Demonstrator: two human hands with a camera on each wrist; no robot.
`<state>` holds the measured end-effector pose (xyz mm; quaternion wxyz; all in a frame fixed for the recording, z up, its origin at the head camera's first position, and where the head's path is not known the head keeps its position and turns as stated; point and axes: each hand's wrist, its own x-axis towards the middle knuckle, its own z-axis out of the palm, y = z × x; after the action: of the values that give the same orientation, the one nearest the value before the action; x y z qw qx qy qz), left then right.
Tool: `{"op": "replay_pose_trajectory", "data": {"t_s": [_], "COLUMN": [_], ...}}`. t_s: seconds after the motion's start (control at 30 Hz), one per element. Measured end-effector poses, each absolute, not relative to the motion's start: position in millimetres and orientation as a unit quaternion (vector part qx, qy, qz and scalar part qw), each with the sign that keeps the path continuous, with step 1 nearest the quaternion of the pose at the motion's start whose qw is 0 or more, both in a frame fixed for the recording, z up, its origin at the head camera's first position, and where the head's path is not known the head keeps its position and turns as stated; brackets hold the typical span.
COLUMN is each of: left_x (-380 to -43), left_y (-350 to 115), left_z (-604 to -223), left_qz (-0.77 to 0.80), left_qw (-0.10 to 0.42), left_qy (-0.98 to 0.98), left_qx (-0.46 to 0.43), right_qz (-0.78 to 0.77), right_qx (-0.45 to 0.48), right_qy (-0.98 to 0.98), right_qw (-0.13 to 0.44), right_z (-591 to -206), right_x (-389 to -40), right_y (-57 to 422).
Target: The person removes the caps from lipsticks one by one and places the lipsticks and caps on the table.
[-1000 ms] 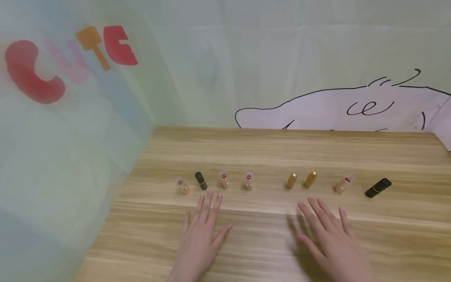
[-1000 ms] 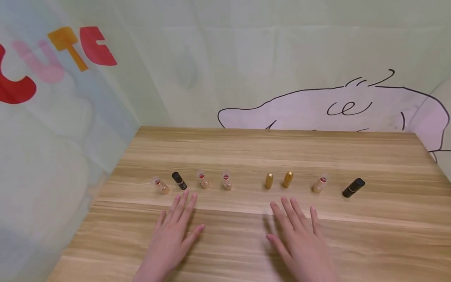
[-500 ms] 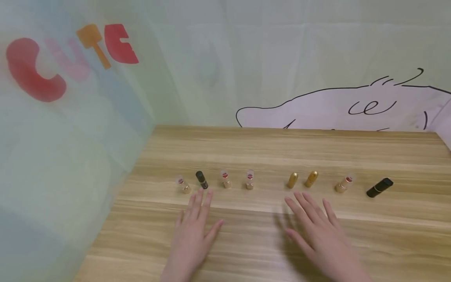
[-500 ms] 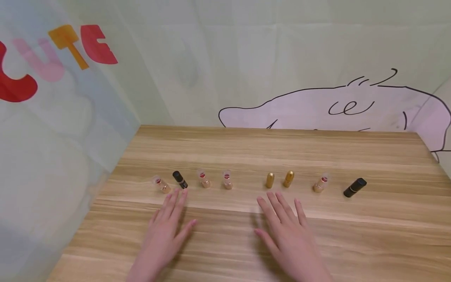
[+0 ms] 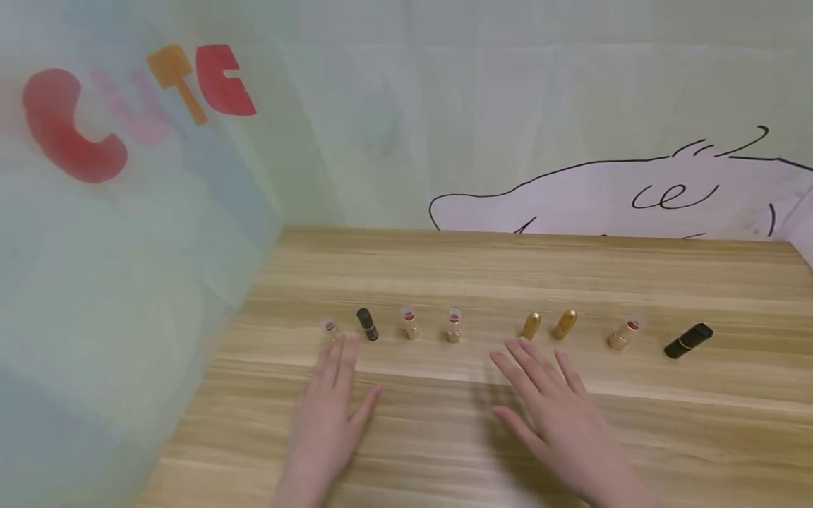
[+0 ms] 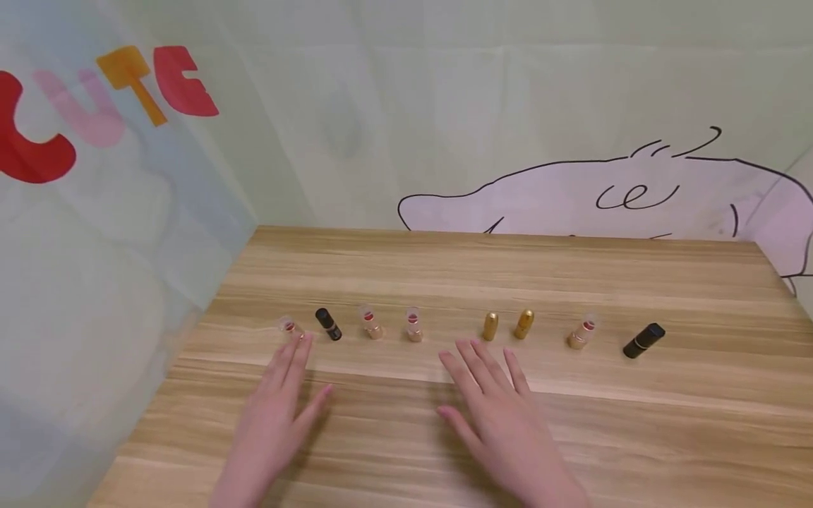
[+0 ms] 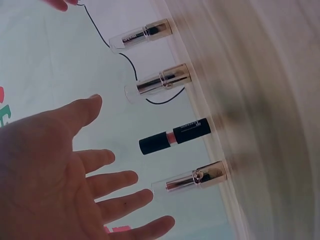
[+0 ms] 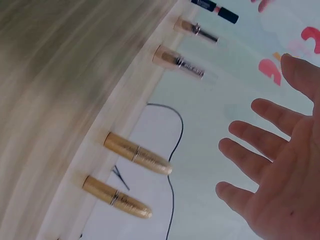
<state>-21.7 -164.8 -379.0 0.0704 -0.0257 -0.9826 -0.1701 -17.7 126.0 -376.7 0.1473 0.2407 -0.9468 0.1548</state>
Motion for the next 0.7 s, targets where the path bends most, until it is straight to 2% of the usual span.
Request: {"op": "replay_pose_trajectory", "data": {"t_s": [0.23, 0.5, 0.7], "left_x": [-27, -36, -48], "left_y": [-179, -194, -204], "left_z": [-375, -368, -367], "left_qz": [-0.211, -0.277, -0.307], "left_qw": [0.083, 0.080, 0.053], "left_qy": [-0.974, -0.955, -0.946], "left_qx": [-0.005, 0.063, 0.087], "right_qz": [0.156, 0.172, 0.190], "right_qx": [0.265, 0.293, 0.305], "right_qy": [-0.940, -0.928, -0.921], "right_qw": [0.147, 0.152, 0.147], "right_z": [-373, -364, -355], "right_x": [-26, -36, -45], "right_y": [114, 102, 89]}}
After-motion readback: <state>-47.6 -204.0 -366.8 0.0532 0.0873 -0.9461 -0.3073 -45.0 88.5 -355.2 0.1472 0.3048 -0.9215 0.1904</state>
